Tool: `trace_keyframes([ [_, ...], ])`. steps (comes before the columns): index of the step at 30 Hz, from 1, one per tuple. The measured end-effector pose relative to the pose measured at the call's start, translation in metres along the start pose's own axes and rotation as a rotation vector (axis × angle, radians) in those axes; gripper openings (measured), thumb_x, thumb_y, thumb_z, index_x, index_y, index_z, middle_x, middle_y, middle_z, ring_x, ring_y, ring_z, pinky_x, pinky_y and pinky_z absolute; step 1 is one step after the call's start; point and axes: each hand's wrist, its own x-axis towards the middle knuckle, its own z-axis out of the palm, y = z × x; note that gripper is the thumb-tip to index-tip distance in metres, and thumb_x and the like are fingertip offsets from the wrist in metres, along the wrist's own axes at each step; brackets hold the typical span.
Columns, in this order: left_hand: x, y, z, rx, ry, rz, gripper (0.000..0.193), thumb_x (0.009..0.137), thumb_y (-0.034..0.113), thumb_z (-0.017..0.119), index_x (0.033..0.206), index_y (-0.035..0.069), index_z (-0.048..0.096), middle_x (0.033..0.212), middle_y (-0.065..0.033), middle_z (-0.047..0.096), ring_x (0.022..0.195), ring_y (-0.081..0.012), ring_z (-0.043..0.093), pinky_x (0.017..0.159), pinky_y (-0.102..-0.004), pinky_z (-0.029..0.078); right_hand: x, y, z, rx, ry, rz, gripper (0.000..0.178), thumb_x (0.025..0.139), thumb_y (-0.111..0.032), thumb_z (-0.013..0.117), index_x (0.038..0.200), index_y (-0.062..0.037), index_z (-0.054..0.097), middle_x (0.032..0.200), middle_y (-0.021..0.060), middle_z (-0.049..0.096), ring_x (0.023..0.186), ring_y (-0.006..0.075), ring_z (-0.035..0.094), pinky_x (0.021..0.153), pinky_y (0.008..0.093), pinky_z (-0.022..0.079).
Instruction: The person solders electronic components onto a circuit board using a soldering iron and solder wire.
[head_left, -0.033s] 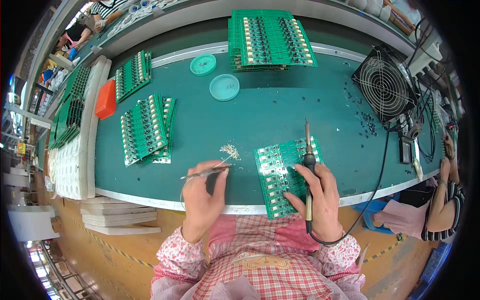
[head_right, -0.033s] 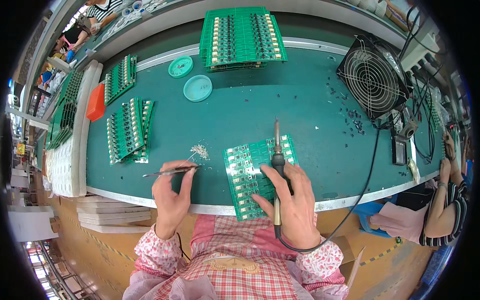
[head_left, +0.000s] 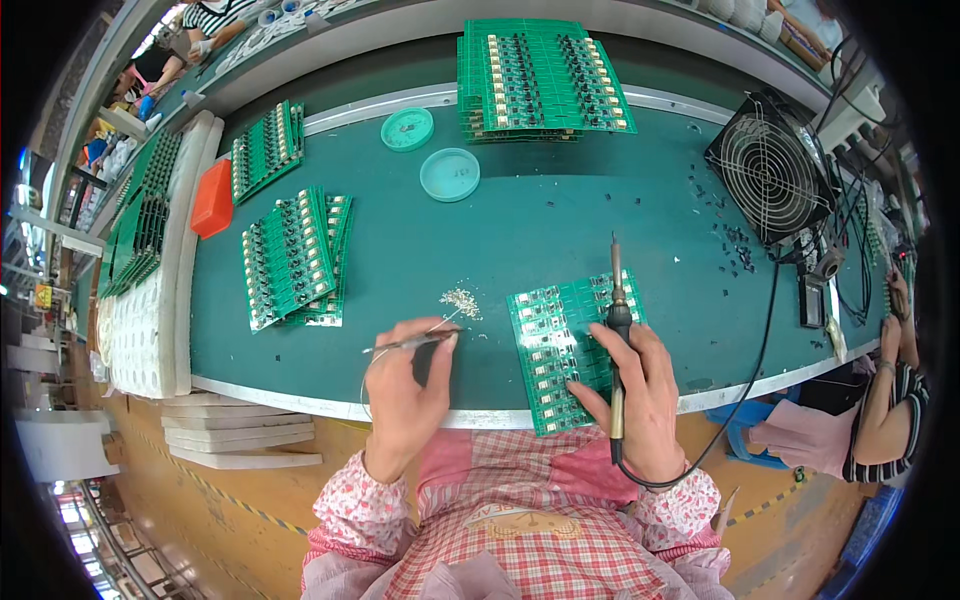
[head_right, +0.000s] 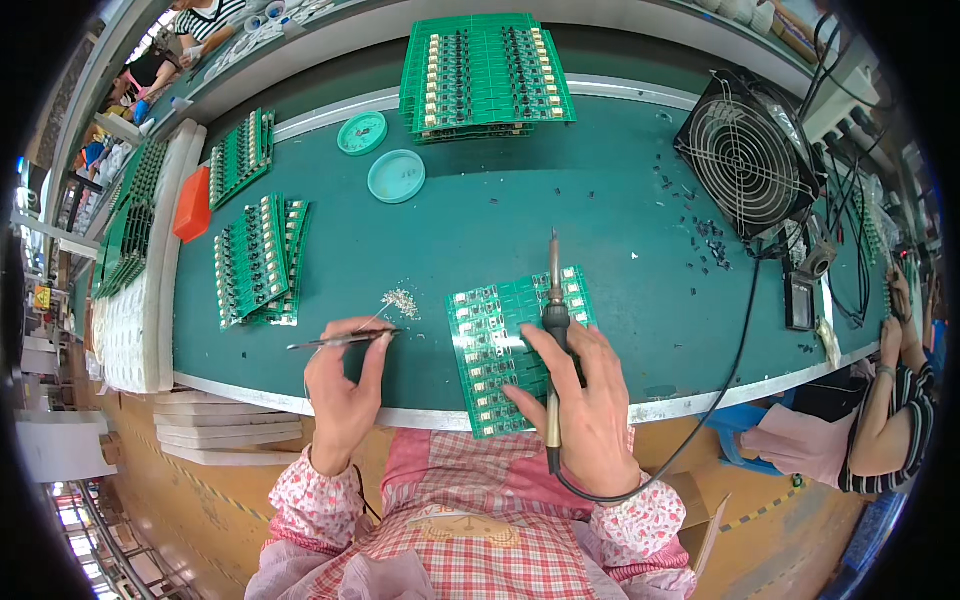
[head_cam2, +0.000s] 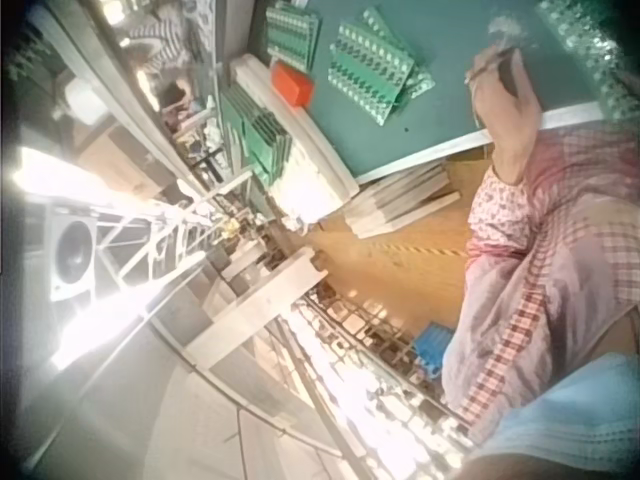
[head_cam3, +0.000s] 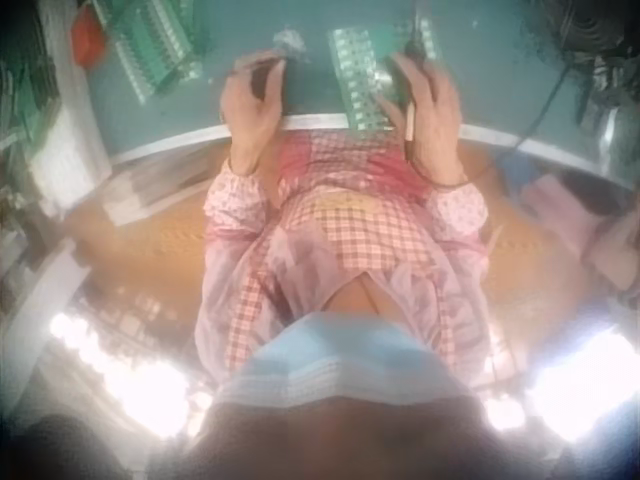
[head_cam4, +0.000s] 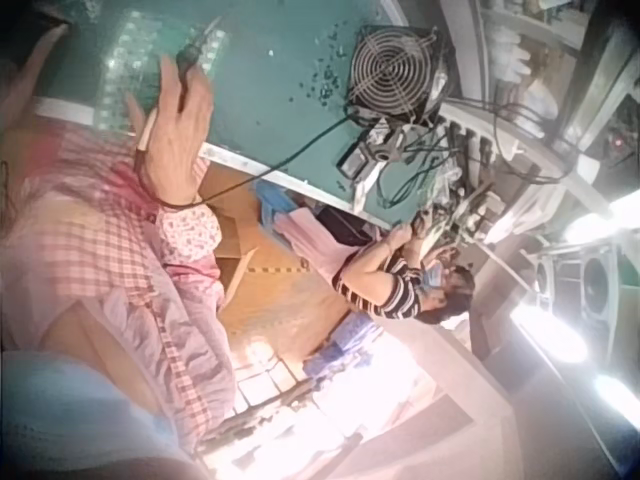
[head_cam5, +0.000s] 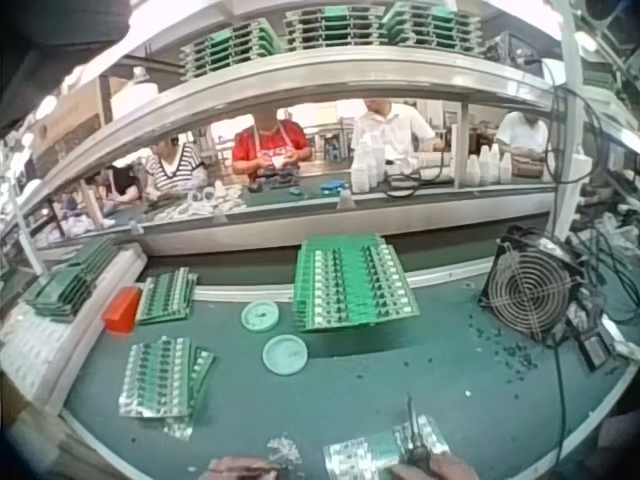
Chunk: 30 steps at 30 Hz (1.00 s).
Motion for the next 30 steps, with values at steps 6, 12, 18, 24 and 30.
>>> trace_keyframes([
  [6,0.0023,-0.0017,0.0054,0.000,-0.006,-0.020,0.012,0.086,0.000,0.070,0.097,0.004,0.069,0.101,-0.0080,0.071,0.089,-0.0283,0.064,0.082,-0.0365,0.048,0.0103,0.0031,0.0070,0.002,-0.005,-0.006,0.070,0.073,-0.015,0.086,0.137,-0.0112,0.057,0.121,0.0186,0.054,0.115,0.0397,0.056,0.105,0.0511,0.045],
  [12,0.0011,-0.0018,0.0051,-0.013,-0.007,-0.046,0.013,0.085,-0.002,0.070,0.096,0.004,0.070,0.100,-0.0074,0.071,0.090,-0.0281,0.064,0.083,-0.0359,0.048,0.0097,0.0030,0.0074,0.003,0.011,-0.011,0.070,0.073,-0.015,0.086,0.137,-0.0108,0.057,0.118,0.0190,0.055,0.111,0.0392,0.057,0.106,0.0524,0.045],
  [18,0.0023,-0.0010,0.0059,-0.004,-0.002,-0.015,0.013,0.085,-0.002,0.070,0.096,0.004,0.070,0.100,-0.0075,0.072,0.089,-0.0279,0.065,0.083,-0.0367,0.047,0.0088,0.0033,0.0086,-0.005,0.027,-0.008,0.070,0.072,-0.015,0.086,0.136,-0.0113,0.058,0.117,0.0187,0.055,0.111,0.0392,0.058,0.106,0.0527,0.046],
  [24,0.0026,0.0011,0.0061,0.036,0.005,-0.002,0.012,0.084,-0.001,0.070,0.095,0.004,0.070,0.099,-0.0076,0.072,0.088,-0.0287,0.065,0.083,-0.0366,0.047,0.0086,0.0038,0.0086,0.004,0.025,-0.012,0.070,0.072,-0.015,0.086,0.136,-0.0113,0.058,0.117,0.0188,0.055,0.111,0.0389,0.058,0.106,0.0524,0.046],
  [30,0.0017,0.0040,0.0052,0.084,-0.003,0.079,0.010,0.089,-0.003,0.067,0.098,0.001,0.068,0.098,-0.0101,0.070,0.088,-0.0253,0.067,0.080,-0.0332,0.050,0.0073,0.0048,0.0069,-0.008,0.045,-0.003,0.069,0.071,-0.015,0.087,0.135,-0.0110,0.059,0.117,0.0183,0.055,0.110,0.0386,0.058,0.103,0.0503,0.047],
])
